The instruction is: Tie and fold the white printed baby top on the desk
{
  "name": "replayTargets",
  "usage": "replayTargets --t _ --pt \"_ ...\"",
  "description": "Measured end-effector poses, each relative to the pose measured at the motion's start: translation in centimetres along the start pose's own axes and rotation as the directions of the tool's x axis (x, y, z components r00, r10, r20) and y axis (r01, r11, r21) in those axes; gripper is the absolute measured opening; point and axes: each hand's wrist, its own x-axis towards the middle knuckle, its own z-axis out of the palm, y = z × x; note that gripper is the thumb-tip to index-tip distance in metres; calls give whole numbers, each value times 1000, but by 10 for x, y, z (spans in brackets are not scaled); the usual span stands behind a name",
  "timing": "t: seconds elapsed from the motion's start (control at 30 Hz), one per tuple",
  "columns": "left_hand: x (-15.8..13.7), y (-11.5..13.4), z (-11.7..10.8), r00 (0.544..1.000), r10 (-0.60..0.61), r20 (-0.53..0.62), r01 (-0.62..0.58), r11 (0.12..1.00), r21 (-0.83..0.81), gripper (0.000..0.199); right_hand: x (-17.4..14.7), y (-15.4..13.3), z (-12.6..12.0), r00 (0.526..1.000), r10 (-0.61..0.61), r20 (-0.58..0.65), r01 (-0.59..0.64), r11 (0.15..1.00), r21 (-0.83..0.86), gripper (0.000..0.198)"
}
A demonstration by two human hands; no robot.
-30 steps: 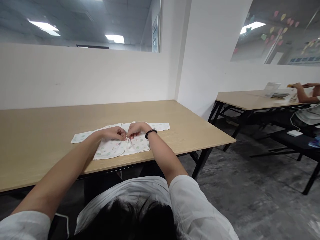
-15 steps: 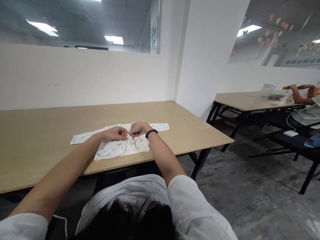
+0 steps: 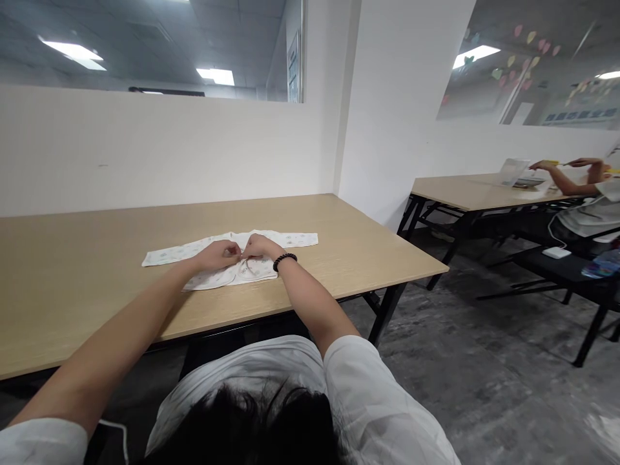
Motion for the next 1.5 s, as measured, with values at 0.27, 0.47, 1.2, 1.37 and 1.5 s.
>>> replayTargets --t 0.27,0.47,1.2,1.37,1.5 --pt "-4 8 -9 985 -28 168 40 997 -68 28 -6 -4 -5 999 1 50 -1 1000 5 10" --pt "-6 7 -10 961 -24 275 69 985 -156 32 -8 -6 -7 993 16 113 -17 1000 1 15" --pt "-10 -5 -16 907 33 421 175 878 -445 53 2 1 3 985 -50 168 35 995 91 22" --pt "-9 -7 -18 912 31 408 147 905 -399 54 -2 -2 0 982 -59 180 32 988 151 16" --pt "-7 -11 -18 915 20 403 139 922 -362 55 -2 -2 -2 980 -53 189 16 981 193 14"
